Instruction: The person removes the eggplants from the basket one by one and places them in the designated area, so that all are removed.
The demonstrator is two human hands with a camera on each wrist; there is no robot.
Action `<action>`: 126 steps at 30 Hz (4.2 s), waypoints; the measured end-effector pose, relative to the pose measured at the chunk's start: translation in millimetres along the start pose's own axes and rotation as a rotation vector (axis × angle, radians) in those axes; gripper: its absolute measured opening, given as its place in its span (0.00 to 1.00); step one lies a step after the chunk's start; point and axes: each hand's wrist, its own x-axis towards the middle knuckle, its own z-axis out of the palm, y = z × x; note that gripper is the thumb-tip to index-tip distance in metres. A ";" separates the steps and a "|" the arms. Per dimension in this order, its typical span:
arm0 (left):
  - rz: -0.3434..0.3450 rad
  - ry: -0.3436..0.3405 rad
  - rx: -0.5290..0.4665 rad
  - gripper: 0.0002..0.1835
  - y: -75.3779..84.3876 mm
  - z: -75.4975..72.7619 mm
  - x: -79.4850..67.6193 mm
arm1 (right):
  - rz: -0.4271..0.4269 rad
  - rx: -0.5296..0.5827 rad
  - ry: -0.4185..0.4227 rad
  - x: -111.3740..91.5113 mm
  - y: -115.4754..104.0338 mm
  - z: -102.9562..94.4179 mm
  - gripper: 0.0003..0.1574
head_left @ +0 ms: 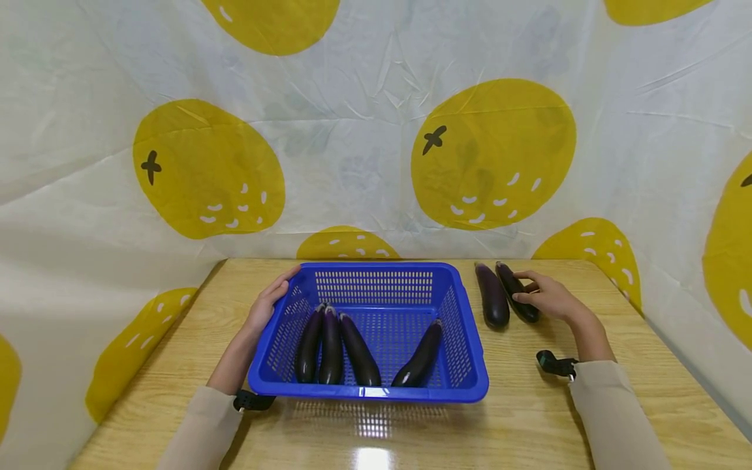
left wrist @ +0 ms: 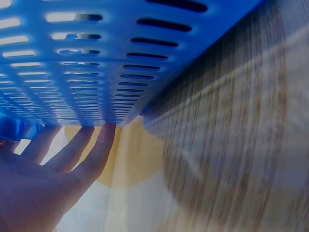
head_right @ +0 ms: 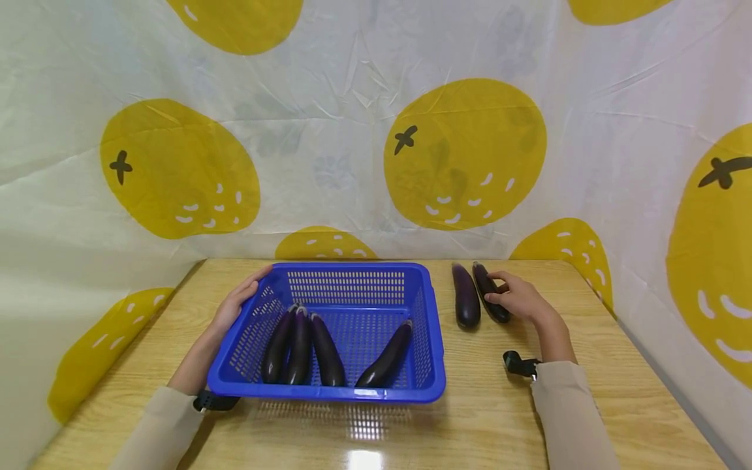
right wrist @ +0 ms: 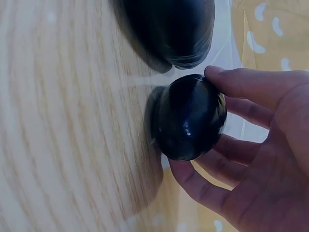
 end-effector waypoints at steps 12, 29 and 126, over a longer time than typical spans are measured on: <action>0.004 -0.001 -0.009 0.30 -2.1 -0.3 -0.3 | -0.003 0.008 -0.004 -0.7 3.0 1.6 0.41; 0.007 -0.002 -0.004 0.30 -2.1 -0.2 -0.6 | 0.013 -0.014 0.004 -3.1 1.6 -2.2 0.43; 0.007 0.014 0.009 0.29 0.5 -0.9 1.8 | -0.564 -0.345 -0.494 -26.2 -203.3 101.0 0.28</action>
